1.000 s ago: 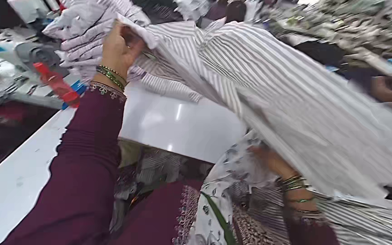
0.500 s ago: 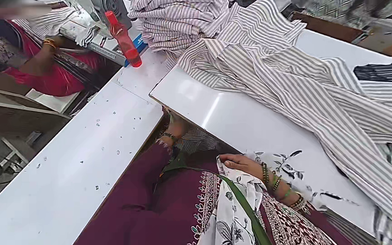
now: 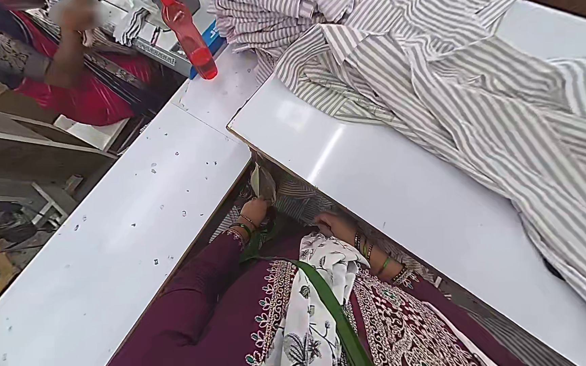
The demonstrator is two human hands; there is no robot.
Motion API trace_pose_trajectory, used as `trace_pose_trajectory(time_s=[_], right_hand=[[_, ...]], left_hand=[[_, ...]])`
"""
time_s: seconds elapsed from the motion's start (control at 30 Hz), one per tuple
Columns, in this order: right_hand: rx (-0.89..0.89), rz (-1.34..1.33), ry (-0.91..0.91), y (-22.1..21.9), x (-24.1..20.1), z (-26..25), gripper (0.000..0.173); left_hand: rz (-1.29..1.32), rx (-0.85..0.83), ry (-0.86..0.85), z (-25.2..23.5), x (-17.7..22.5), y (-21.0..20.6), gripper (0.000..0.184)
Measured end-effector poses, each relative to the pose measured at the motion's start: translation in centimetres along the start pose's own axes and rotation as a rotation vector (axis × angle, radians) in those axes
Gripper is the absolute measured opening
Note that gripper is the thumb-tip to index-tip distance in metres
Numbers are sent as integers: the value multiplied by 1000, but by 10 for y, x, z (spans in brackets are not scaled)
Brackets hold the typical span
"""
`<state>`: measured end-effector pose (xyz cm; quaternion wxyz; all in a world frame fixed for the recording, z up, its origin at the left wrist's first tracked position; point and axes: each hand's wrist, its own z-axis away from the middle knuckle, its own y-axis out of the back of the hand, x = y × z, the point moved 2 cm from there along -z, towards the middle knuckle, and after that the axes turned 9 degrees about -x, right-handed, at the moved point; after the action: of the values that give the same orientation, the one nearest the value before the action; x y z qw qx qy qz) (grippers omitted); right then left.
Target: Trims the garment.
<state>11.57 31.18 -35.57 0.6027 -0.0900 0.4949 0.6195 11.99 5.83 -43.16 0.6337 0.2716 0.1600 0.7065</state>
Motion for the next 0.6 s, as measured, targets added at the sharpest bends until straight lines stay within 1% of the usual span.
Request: trace_pose_trajectory(time_s=[0.03, 0.07, 0.1, 0.13, 0.17, 0.2, 0.23, 0.27, 0.3, 0.33, 0.37, 0.43, 0.47, 0.5, 0.53, 0.57, 0.6], right_hand=[[163, -33, 154, 2, -9, -7, 26], [275, -91, 267, 4, -17, -18, 26], [312, -178, 315, 6, -25, -31, 29], [292, -274, 306, 8, -32, -47, 31], [209, -360, 243, 10, -39, -64, 33], [81, -409, 134, 13, -46, -84, 35], [-54, -395, 5, 13, -51, -106, 36], [-161, -310, -115, 11, -54, -127, 38], [-216, -179, -212, 7, -58, -143, 36], [-272, -48, -293, 6, -65, -154, 34], [-319, 62, -363, 9, -74, -157, 37], [-331, 79, -469, 25, -95, -142, 45], [-291, 61, -469, 28, -96, -140, 44], [-231, 63, -443, 23, -87, -150, 42], [-180, 121, -380, 15, -72, -162, 40], [-128, 141, -302, 11, -61, -169, 39], [-52, 93, -211, 10, -54, -169, 37]], left_hand=[[13, 3, -12, 4, 1, -3, 44], [27, 8, -20, 8, 4, -4, 46], [36, 10, -27, 11, 7, -5, 48], [39, 9, -32, 14, 12, -5, 49], [36, -1, -34, 17, 18, -5, 49], [30, -16, -33, 21, 25, -5, 48], [23, -35, -28, 25, 33, -4, 45], [12, -56, -21, 30, 41, -1, 42], [4, -81, -11, 34, 47, 1, 38], [-5, -96, -5, 38, 52, 5, 35], [-12, -109, 3, 40, 55, 9, 35], [-15, -132, -5, 38, 55, 16, 37], [-6, -129, -21, 38, 53, 17, 39], [29, -111, -34, 37, 52, 18, 40], [104, -74, -46, 35, 49, 15, 40], [229, -6, -58, 33, 44, 10, 38], [385, 84, -67, 30, 36, 4, 36]])
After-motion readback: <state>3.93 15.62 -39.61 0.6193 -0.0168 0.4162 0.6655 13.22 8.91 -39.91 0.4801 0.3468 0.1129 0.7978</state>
